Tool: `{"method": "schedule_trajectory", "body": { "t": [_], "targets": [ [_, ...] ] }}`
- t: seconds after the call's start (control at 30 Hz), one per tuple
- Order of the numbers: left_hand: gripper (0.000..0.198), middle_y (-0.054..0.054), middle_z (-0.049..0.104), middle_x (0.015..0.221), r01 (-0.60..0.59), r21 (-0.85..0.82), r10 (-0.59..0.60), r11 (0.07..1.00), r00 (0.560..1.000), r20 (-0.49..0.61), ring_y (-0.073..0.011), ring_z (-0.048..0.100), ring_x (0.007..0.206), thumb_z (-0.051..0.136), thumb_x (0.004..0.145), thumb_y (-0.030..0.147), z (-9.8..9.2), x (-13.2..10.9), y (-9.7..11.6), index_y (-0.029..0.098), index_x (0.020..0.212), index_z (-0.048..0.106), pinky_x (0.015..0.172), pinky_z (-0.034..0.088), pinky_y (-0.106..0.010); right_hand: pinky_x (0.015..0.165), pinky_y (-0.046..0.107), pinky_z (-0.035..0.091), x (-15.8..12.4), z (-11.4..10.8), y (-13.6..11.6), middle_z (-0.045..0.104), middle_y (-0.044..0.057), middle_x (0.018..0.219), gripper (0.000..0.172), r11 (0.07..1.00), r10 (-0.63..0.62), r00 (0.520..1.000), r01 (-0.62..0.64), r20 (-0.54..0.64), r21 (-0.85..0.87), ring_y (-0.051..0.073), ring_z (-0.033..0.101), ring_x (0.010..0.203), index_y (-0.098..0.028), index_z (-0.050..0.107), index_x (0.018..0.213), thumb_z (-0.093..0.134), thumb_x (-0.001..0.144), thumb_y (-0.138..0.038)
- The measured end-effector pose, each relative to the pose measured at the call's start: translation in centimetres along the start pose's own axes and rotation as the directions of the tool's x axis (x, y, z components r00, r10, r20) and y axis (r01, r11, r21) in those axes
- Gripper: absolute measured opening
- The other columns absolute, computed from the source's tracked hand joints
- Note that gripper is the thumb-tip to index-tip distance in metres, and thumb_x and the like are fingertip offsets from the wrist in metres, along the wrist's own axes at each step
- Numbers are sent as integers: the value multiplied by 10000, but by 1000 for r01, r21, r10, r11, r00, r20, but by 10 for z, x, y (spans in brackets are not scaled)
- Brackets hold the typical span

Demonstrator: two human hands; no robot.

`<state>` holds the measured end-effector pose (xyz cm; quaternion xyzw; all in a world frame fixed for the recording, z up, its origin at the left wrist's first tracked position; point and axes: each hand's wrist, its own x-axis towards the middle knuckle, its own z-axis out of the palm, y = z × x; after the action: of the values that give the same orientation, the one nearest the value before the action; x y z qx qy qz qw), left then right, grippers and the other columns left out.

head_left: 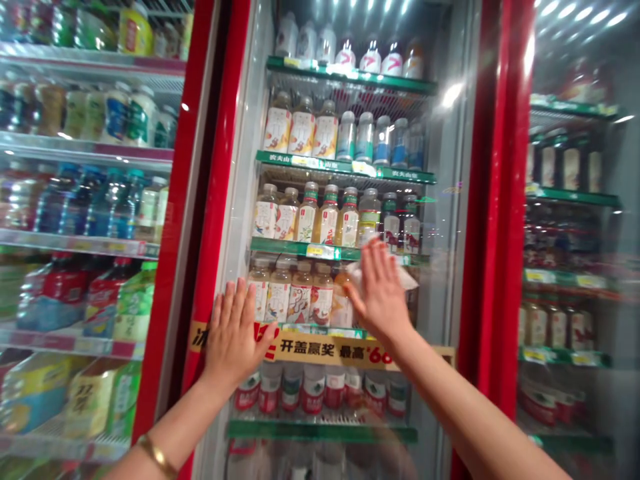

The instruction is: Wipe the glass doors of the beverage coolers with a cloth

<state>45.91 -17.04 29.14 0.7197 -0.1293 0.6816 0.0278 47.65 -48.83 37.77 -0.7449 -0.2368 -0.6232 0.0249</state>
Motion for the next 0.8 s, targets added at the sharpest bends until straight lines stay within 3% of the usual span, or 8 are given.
{"method": "schedule_trajectory", "body": {
  "t": [0.07,0.13,0.3,0.4,0.53,0.57,0.7,0.8],
  "targets": [
    [890,-121,74,1848,1,9,-1,1000,1000,-14,-257,52,1732,531,1059,469,0,-2,0,139,1753,82,1417,69,-449,1382,450,276,-9,5,-29,137,36,1827,894,895,-443,889,431,117,116,223,139,1703,-193,-18,1745,342,1097,-694],
    [863,-128,93,1847,-5,16,5,1000,1000,-15,-257,64,1732,515,1065,450,0,-3,0,133,1752,99,1418,72,-452,1380,393,274,-8,7,-42,210,10,1811,912,765,-643,744,620,181,173,187,176,1693,-194,47,1748,347,1082,-740],
    [823,-115,107,1848,-15,22,16,1000,1000,-18,-244,56,1733,463,1083,451,0,-3,-2,133,1751,102,1417,61,-441,1400,575,140,65,4,-33,63,65,1830,839,990,-138,983,140,118,-6,262,56,1711,-180,39,1748,268,1113,-677],
    [799,-132,115,1847,-17,13,18,1000,999,-33,-243,57,1733,427,1095,453,1,-5,-3,109,1746,117,1414,62,-439,1398,586,112,85,10,-47,55,93,1831,823,975,-224,971,222,84,30,279,15,1712,-133,117,1740,302,1117,-637],
    [822,-173,39,1849,12,-12,-13,1000,997,-76,-268,46,1733,390,1104,501,5,-10,-5,62,1736,102,1405,82,-427,1412,432,126,81,18,-62,298,23,1793,738,536,-844,516,803,145,260,187,204,1688,-160,355,1687,398,1098,-603],
    [837,-182,30,1848,11,-22,-13,1000,997,-79,-276,44,1733,385,1104,519,5,-11,-5,53,1734,92,1404,83,-431,1411,427,132,89,17,-60,316,19,1787,724,516,-857,495,813,145,270,181,225,1682,-162,357,1686,406,1100,-585],
    [874,-191,29,1848,3,-62,-8,998,996,-83,-284,49,1733,381,1101,554,6,-12,-6,53,1735,47,1405,83,-450,1401,560,82,160,9,-57,182,115,1819,756,896,-441,893,432,93,103,279,124,1706,-101,239,1714,363,1119,-551],
    [863,-162,-54,1854,-3,-71,-7,997,990,-140,-274,-37,1733,412,1103,524,6,-15,-6,93,1743,27,1404,65,-454,1395,581,45,178,15,-83,100,168,1824,820,978,-204,978,202,35,46,337,71,1707,-41,198,1711,366,1110,-574]
  ]
}}
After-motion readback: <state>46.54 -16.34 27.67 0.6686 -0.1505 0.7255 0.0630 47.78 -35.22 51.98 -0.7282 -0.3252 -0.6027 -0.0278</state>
